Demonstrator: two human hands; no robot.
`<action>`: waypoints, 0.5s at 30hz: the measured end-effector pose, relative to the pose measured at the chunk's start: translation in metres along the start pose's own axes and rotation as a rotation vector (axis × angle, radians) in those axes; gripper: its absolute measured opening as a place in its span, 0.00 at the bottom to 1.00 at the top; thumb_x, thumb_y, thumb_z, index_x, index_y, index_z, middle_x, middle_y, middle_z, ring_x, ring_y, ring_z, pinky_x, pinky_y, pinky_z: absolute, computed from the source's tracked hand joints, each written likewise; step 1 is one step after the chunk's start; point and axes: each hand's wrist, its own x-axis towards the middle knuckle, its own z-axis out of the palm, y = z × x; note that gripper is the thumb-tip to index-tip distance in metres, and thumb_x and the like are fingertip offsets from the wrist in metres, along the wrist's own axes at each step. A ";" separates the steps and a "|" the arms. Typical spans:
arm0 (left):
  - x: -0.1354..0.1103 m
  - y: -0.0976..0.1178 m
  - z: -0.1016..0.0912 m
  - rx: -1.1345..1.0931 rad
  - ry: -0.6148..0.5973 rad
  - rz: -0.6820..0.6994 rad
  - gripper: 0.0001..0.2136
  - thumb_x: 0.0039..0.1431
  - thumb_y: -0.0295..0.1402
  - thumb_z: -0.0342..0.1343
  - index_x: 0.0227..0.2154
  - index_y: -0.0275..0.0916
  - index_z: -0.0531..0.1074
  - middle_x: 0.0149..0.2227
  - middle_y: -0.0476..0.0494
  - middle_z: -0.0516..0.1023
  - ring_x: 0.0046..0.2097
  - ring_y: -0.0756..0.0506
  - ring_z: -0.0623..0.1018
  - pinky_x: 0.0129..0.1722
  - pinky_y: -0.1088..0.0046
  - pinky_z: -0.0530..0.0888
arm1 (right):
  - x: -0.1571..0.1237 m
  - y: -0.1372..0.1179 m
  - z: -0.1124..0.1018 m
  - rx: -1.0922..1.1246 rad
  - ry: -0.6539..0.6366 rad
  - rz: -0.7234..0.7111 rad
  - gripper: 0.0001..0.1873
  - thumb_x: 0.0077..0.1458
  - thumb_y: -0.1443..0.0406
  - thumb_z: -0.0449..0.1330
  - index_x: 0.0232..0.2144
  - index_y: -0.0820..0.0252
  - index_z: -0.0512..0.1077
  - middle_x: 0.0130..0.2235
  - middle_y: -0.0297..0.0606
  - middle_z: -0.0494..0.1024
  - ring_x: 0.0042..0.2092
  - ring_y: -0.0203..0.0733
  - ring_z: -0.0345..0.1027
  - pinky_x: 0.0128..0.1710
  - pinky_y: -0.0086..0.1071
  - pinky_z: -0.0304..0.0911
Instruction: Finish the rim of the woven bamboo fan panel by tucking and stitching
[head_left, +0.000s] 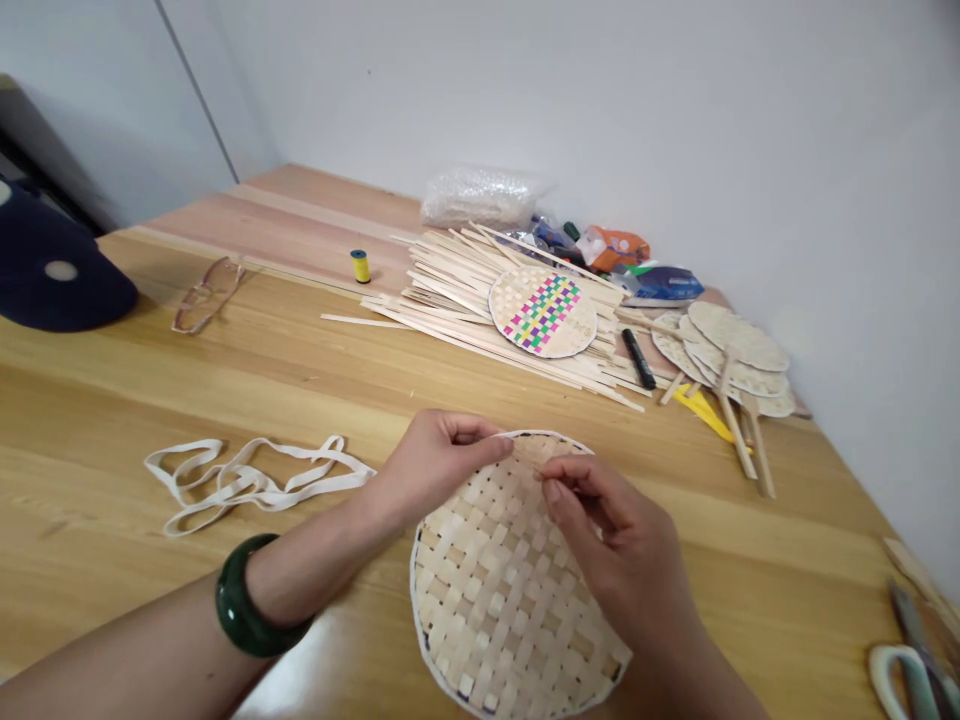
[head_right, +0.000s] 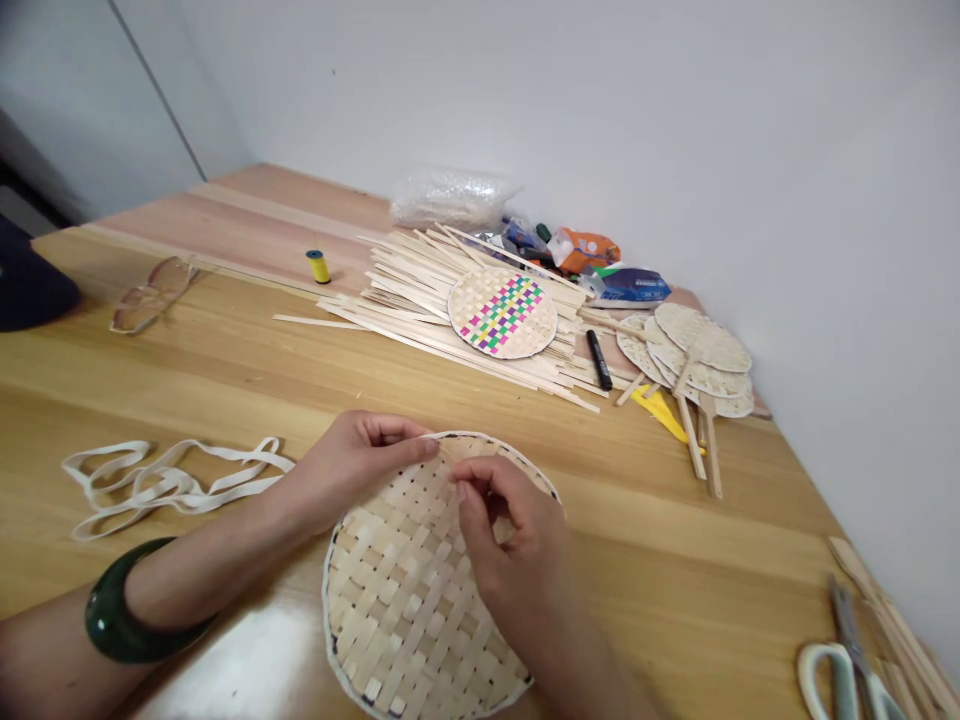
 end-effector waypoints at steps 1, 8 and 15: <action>0.000 0.000 0.000 -0.002 -0.010 0.000 0.10 0.50 0.39 0.62 0.27 0.36 0.80 0.26 0.48 0.78 0.27 0.51 0.72 0.27 0.77 0.66 | 0.002 0.001 -0.002 -0.049 0.030 -0.058 0.06 0.58 0.69 0.57 0.36 0.55 0.73 0.32 0.32 0.75 0.30 0.33 0.69 0.29 0.24 0.65; -0.003 0.000 0.003 -0.012 -0.041 -0.041 0.11 0.51 0.40 0.62 0.29 0.37 0.80 0.28 0.47 0.80 0.28 0.51 0.73 0.28 0.77 0.67 | 0.006 0.008 -0.004 -0.391 0.184 -0.311 0.09 0.58 0.72 0.58 0.39 0.57 0.75 0.34 0.35 0.79 0.34 0.37 0.71 0.33 0.29 0.67; -0.005 0.000 0.004 -0.012 -0.057 -0.033 0.09 0.51 0.38 0.62 0.28 0.38 0.80 0.27 0.49 0.80 0.28 0.52 0.73 0.27 0.79 0.66 | 0.007 0.010 0.000 -0.461 0.152 -0.351 0.07 0.56 0.74 0.58 0.36 0.62 0.74 0.28 0.34 0.77 0.27 0.34 0.67 0.29 0.27 0.64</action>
